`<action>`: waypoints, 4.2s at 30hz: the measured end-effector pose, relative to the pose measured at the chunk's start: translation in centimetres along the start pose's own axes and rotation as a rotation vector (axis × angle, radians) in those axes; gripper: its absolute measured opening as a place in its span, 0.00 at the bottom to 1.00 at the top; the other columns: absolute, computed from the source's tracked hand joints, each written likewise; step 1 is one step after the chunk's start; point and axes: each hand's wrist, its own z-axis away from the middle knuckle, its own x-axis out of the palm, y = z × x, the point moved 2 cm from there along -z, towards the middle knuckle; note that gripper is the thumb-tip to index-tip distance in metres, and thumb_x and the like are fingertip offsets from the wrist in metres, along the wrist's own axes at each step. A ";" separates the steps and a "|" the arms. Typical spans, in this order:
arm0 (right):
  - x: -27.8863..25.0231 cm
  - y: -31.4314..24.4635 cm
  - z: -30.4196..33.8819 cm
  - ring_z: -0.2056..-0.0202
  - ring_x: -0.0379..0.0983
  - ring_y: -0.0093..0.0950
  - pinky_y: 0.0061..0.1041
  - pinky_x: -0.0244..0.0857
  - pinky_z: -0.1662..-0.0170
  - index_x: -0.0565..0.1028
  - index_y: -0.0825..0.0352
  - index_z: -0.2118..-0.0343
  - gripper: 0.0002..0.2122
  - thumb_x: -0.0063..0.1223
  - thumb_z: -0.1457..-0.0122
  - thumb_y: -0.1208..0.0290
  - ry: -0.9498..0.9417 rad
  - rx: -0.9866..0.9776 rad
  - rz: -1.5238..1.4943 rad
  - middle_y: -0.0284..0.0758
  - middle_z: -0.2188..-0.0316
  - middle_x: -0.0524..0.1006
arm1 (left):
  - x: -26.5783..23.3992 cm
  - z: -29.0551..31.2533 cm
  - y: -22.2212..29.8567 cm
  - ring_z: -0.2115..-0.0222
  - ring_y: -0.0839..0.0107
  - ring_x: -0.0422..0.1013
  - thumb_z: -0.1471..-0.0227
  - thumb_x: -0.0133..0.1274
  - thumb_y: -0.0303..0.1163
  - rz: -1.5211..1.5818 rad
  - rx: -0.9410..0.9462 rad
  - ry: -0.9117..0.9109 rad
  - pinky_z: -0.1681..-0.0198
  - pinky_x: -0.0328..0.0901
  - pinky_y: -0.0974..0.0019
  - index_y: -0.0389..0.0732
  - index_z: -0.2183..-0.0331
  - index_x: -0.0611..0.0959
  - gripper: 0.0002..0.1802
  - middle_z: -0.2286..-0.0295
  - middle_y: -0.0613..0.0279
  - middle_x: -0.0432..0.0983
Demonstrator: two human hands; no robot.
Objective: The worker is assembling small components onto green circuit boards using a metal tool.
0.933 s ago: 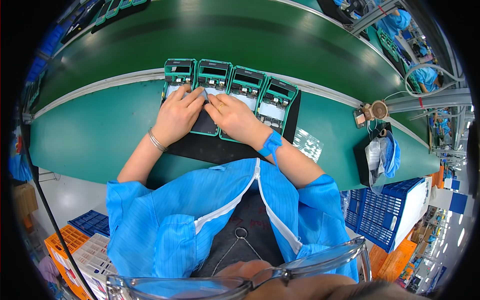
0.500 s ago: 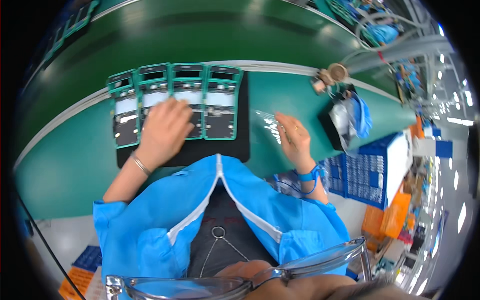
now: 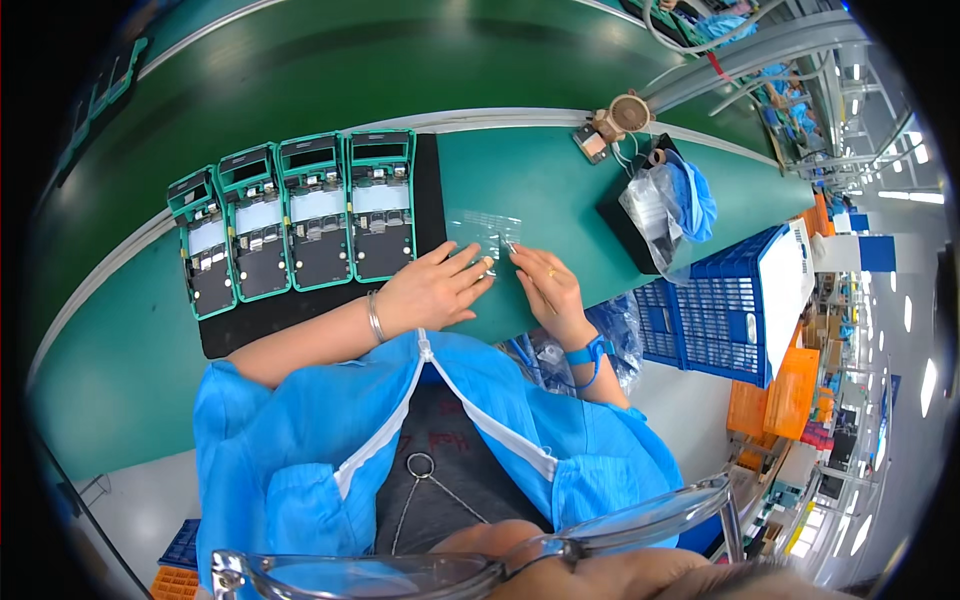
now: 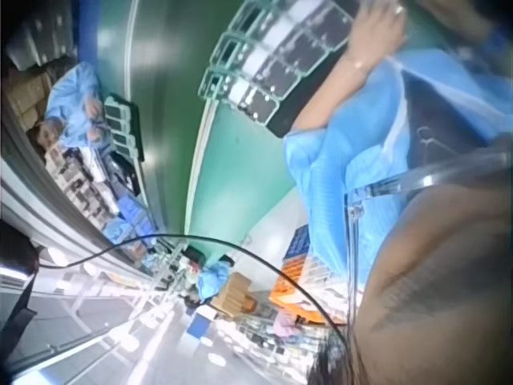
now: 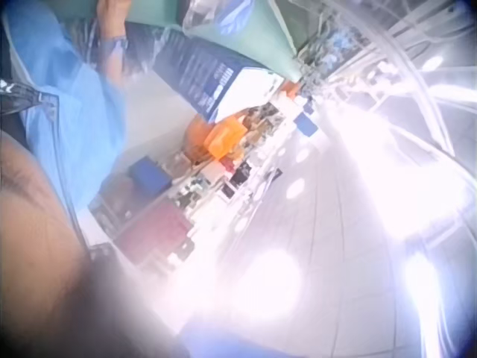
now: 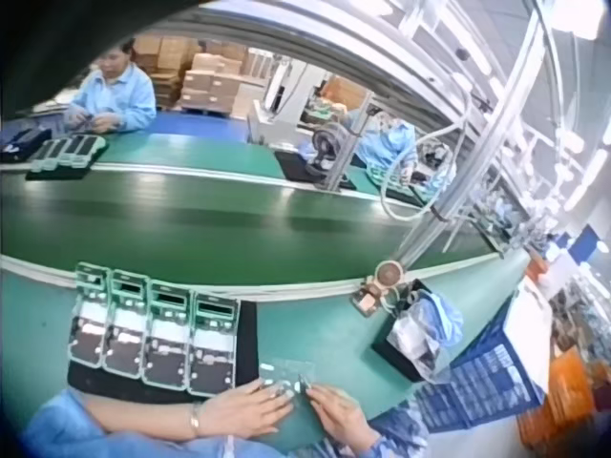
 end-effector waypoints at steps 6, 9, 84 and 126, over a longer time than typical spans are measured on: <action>0.4 0.0 -1.1 0.57 0.76 0.42 0.34 0.73 0.56 0.76 0.71 0.57 0.15 0.58 0.50 0.86 -0.033 -0.151 0.167 0.46 0.57 0.78 | -0.4 0.1 0.4 0.42 0.56 0.62 0.53 0.60 0.45 -0.012 -0.013 -0.017 0.42 0.59 0.51 0.40 0.50 0.77 0.31 0.46 0.56 0.68; 0.5 -1.7 -5.0 0.58 0.76 0.42 0.34 0.73 0.56 0.76 0.71 0.58 0.15 0.58 0.51 0.86 -0.057 -0.220 0.141 0.45 0.57 0.78 | -0.9 0.7 0.2 0.47 0.59 0.66 0.54 0.58 0.41 -0.052 -0.015 0.163 0.46 0.62 0.57 0.42 0.57 0.81 0.22 0.51 0.56 0.73; 2.9 7.3 -6.6 0.59 0.77 0.25 0.20 0.70 0.55 0.76 0.76 0.54 0.12 0.50 0.35 0.74 0.384 0.519 -0.486 0.41 0.62 0.81 | -11.2 16.4 0.1 0.36 0.48 0.50 0.57 0.58 0.55 -0.108 -0.581 -0.147 0.35 0.42 0.42 0.55 0.45 0.75 0.36 0.39 0.55 0.59; -0.3 12.7 9.0 0.60 0.78 0.24 0.21 0.72 0.58 0.78 0.71 0.55 0.11 0.52 0.36 0.71 0.381 0.332 -0.704 0.37 0.64 0.81 | 5.3 2.8 8.5 0.35 0.53 0.47 0.45 0.53 0.45 -0.251 -0.544 -0.022 0.34 0.41 0.43 0.56 0.42 0.71 0.28 0.38 0.56 0.55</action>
